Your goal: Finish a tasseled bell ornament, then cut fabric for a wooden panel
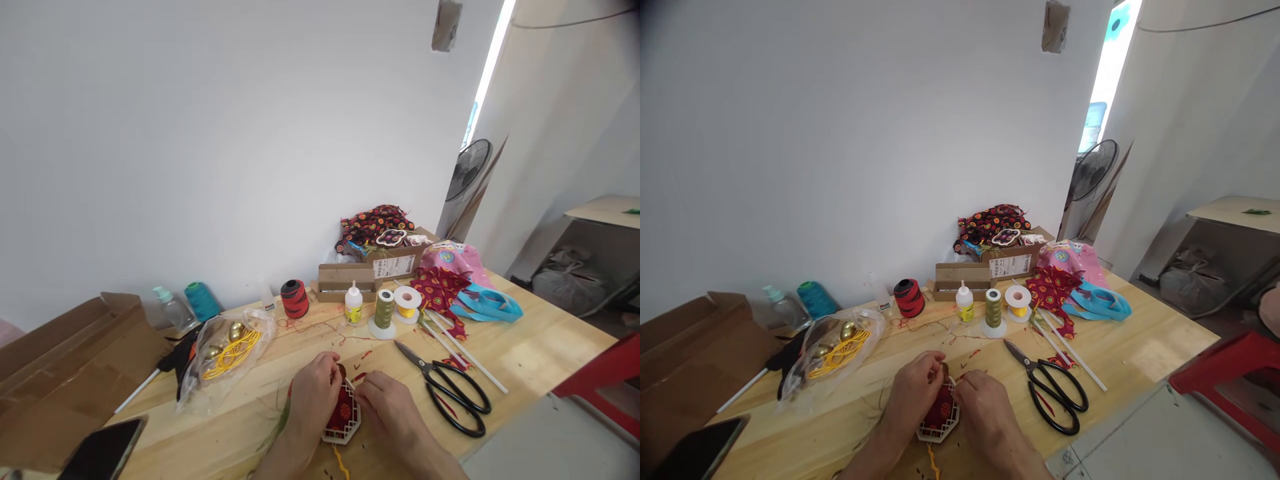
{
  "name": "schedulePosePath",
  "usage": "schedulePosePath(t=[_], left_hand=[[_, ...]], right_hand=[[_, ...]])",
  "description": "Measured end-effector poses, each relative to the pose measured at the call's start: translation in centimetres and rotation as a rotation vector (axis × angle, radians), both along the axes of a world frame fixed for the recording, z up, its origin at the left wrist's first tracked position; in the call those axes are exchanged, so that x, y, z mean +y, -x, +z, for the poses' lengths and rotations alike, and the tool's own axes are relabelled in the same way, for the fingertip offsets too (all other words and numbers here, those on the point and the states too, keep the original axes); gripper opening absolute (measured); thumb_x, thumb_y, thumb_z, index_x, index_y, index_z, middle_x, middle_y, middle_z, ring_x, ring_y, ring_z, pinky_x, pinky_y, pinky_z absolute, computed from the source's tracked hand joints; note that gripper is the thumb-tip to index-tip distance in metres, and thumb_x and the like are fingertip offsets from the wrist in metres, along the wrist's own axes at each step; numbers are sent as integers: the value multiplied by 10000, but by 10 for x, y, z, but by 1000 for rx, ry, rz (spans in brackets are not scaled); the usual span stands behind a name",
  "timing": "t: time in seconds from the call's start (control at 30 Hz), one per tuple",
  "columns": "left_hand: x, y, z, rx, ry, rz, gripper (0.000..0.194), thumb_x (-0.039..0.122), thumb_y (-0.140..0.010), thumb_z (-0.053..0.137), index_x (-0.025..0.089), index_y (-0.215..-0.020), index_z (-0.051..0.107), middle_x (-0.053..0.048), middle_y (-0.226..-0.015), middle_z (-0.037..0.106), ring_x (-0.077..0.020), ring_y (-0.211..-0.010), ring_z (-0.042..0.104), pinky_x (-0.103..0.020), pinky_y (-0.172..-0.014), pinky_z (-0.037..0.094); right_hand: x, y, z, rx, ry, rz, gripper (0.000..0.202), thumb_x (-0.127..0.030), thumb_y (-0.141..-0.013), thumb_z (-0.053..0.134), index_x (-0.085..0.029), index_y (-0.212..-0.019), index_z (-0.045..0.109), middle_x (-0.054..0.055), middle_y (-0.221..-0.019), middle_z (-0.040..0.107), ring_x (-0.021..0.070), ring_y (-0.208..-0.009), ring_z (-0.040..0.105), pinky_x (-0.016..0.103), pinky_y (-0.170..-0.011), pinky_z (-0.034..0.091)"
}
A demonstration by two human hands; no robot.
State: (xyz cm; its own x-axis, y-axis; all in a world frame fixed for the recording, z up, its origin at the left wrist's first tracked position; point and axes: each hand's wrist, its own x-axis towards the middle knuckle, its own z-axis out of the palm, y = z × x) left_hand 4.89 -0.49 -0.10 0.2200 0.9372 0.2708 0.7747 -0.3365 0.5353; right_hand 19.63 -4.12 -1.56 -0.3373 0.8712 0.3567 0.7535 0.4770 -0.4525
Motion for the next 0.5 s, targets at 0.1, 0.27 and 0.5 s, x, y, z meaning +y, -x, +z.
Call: schedulePosePath(t=[0.1,0.27,0.5], left_hand=[[-1,-1,0,-26,31,-9,196,80,-706,416,184,-687,581,-93,-875,690,-234,-806,631,-399,-727,471],[0,7,3,-147,113,7,172,158,-743,435,193,-647,573,-70,-829,686,-209,-756,623,-365,-704,475],[4,26,-7,-405,290,60,194,322,-764,463,187,-656,548,-24,-706,683,-156,-579,630,-264,-527,497]], right_hand=[[-1,1,-2,10,0,2,268,-127,-823,389,-177,-657,593,47,-656,605,156,-602,535,241,-542,380],[0,-5,1,26,28,17,221,-155,-829,442,-198,-713,625,29,-694,637,154,-647,555,232,-578,406],[20,-10,11,55,182,-39,268,-227,-747,592,-182,-1012,588,66,-943,630,214,-876,528,298,-750,415]])
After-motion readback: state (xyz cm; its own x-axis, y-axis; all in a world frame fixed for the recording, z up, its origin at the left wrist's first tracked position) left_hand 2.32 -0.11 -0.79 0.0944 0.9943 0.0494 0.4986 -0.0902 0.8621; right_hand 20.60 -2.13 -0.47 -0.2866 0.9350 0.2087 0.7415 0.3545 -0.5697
